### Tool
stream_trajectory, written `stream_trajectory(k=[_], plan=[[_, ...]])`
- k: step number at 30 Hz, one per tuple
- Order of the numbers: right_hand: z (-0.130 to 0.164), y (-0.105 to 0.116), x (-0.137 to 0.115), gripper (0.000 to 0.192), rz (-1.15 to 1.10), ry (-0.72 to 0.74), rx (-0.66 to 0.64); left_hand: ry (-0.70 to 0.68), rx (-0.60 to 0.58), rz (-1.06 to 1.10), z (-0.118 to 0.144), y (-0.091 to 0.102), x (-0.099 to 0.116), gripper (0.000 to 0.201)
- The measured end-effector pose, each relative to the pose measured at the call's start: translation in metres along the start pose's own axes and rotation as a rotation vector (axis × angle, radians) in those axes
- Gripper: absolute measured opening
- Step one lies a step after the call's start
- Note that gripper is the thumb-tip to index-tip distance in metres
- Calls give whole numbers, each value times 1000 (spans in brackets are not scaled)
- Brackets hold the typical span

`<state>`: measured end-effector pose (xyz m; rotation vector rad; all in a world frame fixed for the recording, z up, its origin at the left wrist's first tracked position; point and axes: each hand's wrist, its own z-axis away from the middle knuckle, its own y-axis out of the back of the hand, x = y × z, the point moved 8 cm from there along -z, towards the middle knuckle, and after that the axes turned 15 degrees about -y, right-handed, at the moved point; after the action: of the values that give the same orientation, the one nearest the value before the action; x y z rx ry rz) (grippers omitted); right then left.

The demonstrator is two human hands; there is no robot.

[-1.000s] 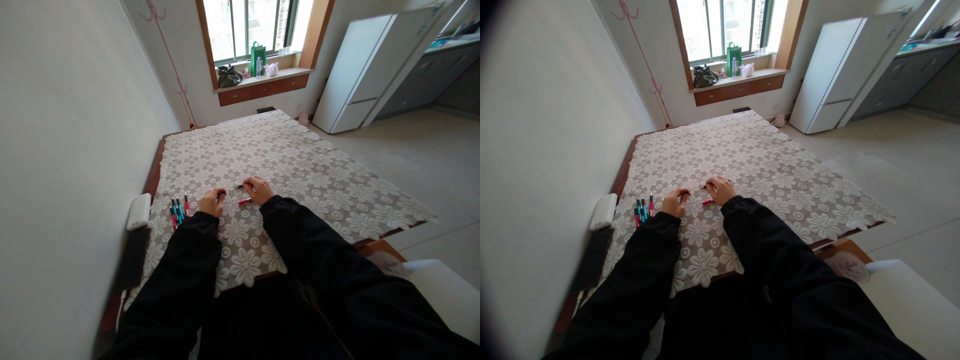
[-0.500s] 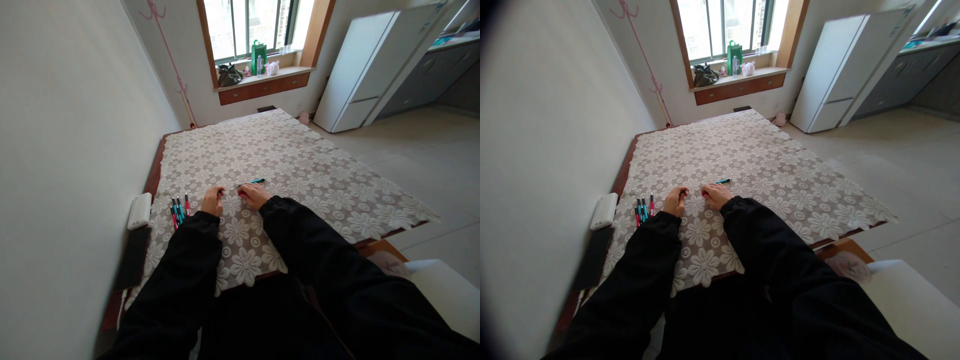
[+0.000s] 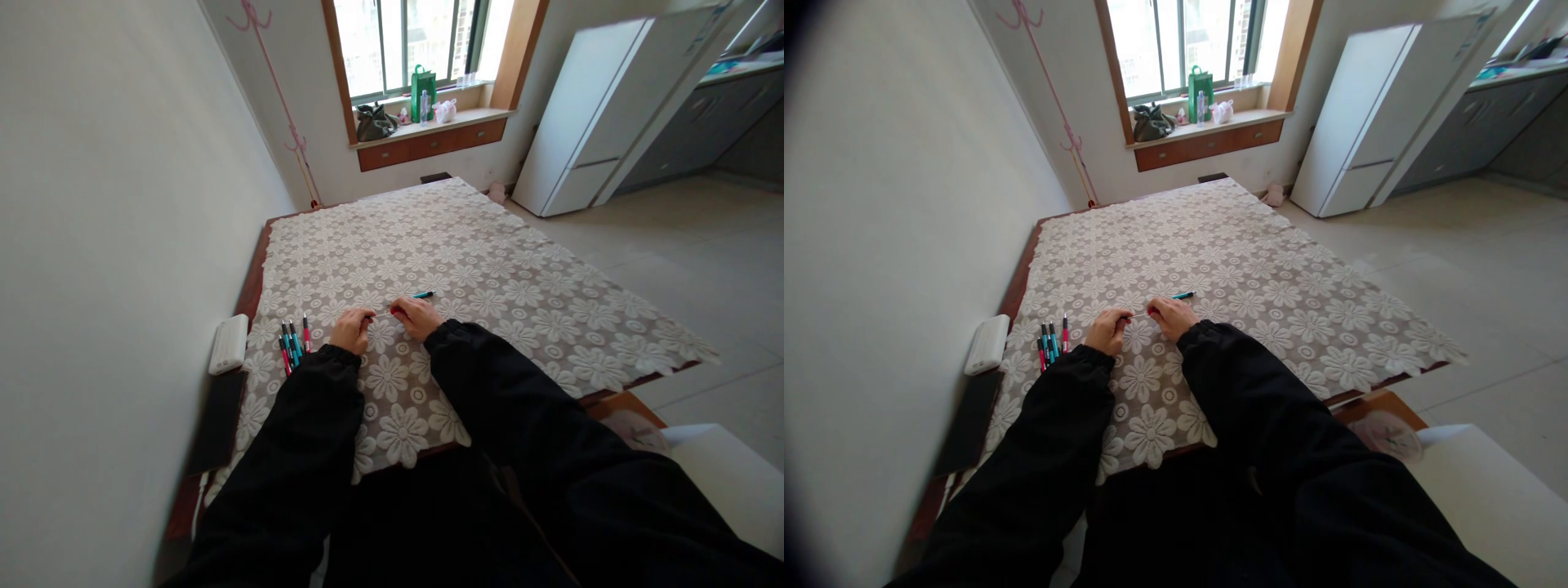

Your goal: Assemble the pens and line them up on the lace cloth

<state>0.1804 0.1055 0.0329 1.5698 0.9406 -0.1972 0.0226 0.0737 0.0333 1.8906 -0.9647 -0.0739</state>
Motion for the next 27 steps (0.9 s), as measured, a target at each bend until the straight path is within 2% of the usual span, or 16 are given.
stream_trajectory(k=[7,18,27], plan=[[1,-1,-2,11,-10,51,-11,-23,-7,-28,-2,4,8,26],[1,3,-4,11,-10,49,4,-13,29,-62,0,6,4,25],[4,-7,-7,18,-13,110,-119,-117,-77,31,-2,-3,17,25]])
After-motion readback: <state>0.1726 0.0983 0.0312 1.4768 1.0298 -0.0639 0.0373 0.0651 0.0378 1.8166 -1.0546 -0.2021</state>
